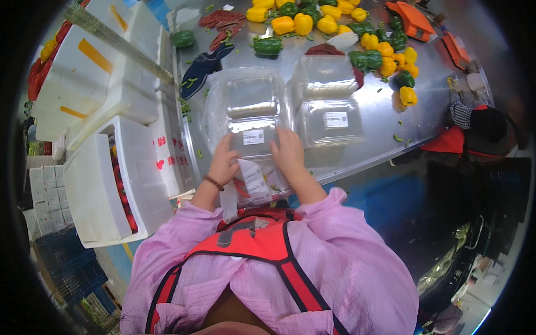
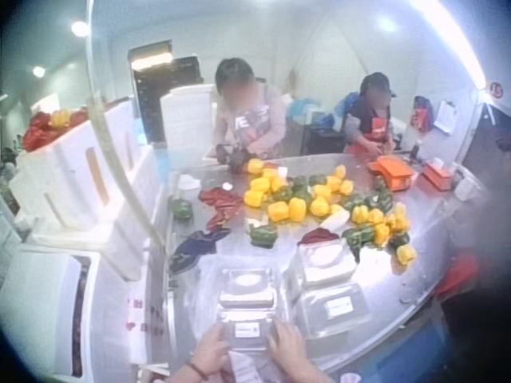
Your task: The person places printed labels onto clear plastic containers on a metal worktable, smoothing each label to adhere it. The person also briefly picks up a red bell pepper from a nearby bin and places it back.
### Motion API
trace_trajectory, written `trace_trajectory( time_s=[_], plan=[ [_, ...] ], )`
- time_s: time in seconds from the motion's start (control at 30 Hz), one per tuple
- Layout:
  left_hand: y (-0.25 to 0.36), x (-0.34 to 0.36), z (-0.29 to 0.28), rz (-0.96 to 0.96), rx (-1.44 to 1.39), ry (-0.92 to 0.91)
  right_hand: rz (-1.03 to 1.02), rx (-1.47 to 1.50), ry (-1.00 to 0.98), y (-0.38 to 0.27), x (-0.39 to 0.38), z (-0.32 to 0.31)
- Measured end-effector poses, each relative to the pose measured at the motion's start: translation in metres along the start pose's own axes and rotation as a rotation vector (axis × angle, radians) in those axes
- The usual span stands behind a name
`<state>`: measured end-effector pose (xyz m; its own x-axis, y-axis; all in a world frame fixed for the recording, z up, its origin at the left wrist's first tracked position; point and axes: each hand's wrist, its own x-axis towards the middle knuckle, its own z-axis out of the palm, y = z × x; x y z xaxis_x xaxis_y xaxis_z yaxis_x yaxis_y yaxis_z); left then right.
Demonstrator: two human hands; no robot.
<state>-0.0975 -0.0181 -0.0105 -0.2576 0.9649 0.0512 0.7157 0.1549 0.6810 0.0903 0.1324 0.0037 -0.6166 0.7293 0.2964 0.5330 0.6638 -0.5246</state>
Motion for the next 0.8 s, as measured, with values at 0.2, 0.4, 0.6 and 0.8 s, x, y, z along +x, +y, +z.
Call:
trace_trajectory(
  time_s=[0.2,0.4,0.6,0.8],
  plan=[
    [0.003,-0.032,0.003,-0.301,-0.388,-0.031,0.324,0.304,-0.142,0.015,-0.074,0.007],
    [0.026,-0.034,0.002,-0.318,-0.349,0.026,0.281,0.320,-0.157,0.010,-0.070,-0.001],
    [0.037,-0.037,0.003,-0.266,-0.206,0.137,0.136,0.208,-0.098,-0.003,-0.061,-0.018],
    [0.036,-0.039,0.007,-0.245,-0.349,0.218,0.116,0.200,-0.095,-0.002,-0.042,-0.029]
  ],
)
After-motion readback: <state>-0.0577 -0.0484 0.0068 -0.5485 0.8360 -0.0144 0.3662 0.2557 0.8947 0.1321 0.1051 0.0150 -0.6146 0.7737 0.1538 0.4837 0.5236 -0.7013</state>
